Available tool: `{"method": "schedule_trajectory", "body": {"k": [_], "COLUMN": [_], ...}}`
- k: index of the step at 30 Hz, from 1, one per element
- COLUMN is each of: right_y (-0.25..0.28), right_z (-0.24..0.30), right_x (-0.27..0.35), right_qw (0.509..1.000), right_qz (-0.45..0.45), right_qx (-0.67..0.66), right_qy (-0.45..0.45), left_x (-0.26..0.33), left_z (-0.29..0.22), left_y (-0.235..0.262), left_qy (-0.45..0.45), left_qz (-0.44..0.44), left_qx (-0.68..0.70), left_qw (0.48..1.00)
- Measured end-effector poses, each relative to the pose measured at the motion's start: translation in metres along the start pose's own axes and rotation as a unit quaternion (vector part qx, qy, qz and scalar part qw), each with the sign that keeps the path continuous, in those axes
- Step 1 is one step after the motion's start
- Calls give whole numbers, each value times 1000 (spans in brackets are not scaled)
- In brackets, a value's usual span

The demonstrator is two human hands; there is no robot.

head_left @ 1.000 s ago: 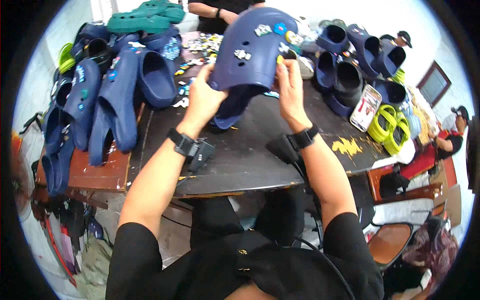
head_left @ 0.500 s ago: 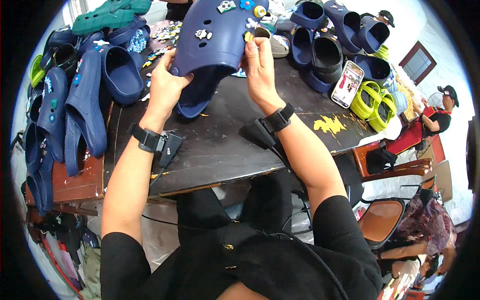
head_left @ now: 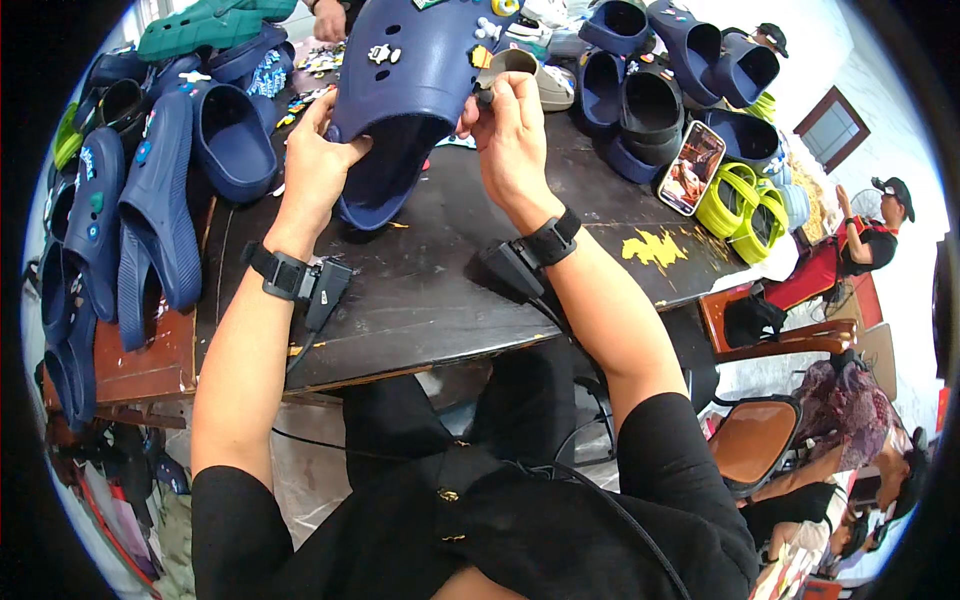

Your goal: Insert various decorative charms into the holes of plastic clogs.

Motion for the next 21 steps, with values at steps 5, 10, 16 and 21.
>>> {"method": "schedule_trajectory", "body": {"k": [5, 10, 16, 21], "right_y": [11, 39, 44, 49], "right_z": [-4, -29, -59, -46], "right_x": [-1, 4, 15, 8], "right_qw": [997, 960, 893, 908], "right_qz": [-6, -15, 90, 36], "right_qx": [60, 202, 326, 332], "right_qy": [-46, -193, -299, -253], "left_x": [0, 1, -4, -4], "left_z": [2, -1, 3, -1], "left_y": [3, 6, 12, 14], "left_qy": [1, -10, -4, -36], "left_qz": [-14, -20, -21, -39], "left_qx": [3, -36, -71, -126], "left_qw": [1000, 999, 997, 991]}}
Point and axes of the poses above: each hand's wrist, its own x-axis away from the middle knuckle, its own y-axis out of the back of the hand, z = x × y, the point moved 10 cm from there along -x, towards the middle knuckle, and after that the axes turned 11 degrees about z, right-handed, at the moved point
